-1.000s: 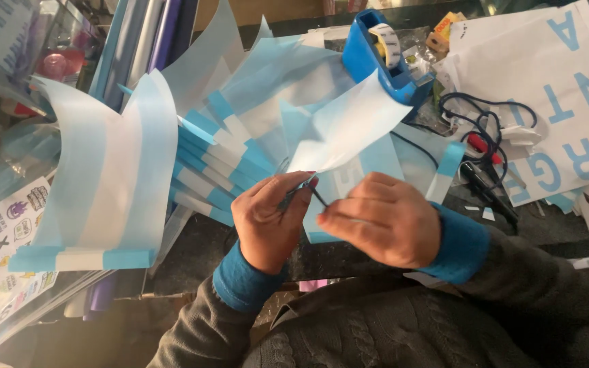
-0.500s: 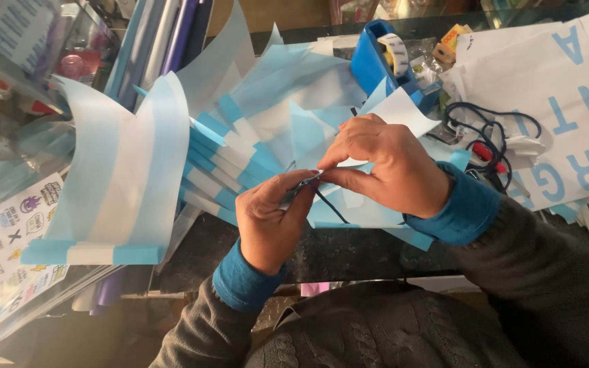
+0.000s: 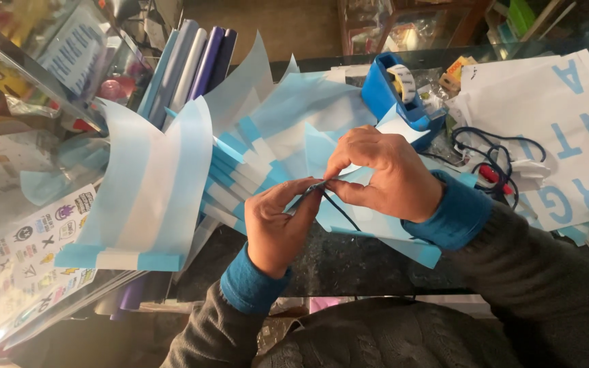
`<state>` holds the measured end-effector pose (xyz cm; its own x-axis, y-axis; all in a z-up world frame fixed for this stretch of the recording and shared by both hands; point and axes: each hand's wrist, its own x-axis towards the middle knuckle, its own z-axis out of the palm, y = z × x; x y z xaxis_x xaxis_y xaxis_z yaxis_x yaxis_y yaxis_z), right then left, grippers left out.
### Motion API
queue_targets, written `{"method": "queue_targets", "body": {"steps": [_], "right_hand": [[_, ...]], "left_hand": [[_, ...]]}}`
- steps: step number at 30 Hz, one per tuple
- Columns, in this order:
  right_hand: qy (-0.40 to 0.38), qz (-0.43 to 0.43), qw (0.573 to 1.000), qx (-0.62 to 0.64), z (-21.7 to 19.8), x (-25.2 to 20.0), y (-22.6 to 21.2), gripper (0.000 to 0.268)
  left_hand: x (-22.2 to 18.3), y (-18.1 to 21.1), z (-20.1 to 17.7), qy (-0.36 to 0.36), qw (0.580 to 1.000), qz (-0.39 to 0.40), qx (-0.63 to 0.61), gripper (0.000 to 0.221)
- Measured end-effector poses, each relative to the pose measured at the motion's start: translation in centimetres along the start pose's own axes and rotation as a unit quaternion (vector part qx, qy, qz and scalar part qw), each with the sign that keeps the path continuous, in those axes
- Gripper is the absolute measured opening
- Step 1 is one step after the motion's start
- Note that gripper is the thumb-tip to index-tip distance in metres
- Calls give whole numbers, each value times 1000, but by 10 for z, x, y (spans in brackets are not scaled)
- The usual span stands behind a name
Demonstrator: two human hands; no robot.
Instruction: Assemble decorative paper banners by threading strings through pre-cut flags and securing them.
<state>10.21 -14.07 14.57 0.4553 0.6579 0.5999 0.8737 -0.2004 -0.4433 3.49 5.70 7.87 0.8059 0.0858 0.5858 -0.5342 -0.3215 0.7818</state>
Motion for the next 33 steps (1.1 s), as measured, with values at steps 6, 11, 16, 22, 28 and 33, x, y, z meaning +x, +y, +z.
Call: {"method": "queue_targets", "body": {"steps": [6,11,16,22,28,33], "right_hand": [[64,-51,996,-25,9,1,-2,29],[69,-99,990,-73,10,2,-1,34],[53,-160,979,-113,7,3,2,34],[13,-206,954,-219,3,5,-5,33],[-7,-192,964,-181,-8,11,-8,24],[-15,-17,1000,-5,-12,27,1,17]], "left_hand": [[3,1,-2,-11,988,-115,-101,14],[4,-7,-3,-1,986,-111,-128,14],[4,-12,-7,-10,974,-136,-182,15],[9,-9,-15,-21,973,-139,-183,17],[11,-3,-24,-9,985,-93,-148,16],[17,15,-29,-32,996,-50,-68,18]]}}
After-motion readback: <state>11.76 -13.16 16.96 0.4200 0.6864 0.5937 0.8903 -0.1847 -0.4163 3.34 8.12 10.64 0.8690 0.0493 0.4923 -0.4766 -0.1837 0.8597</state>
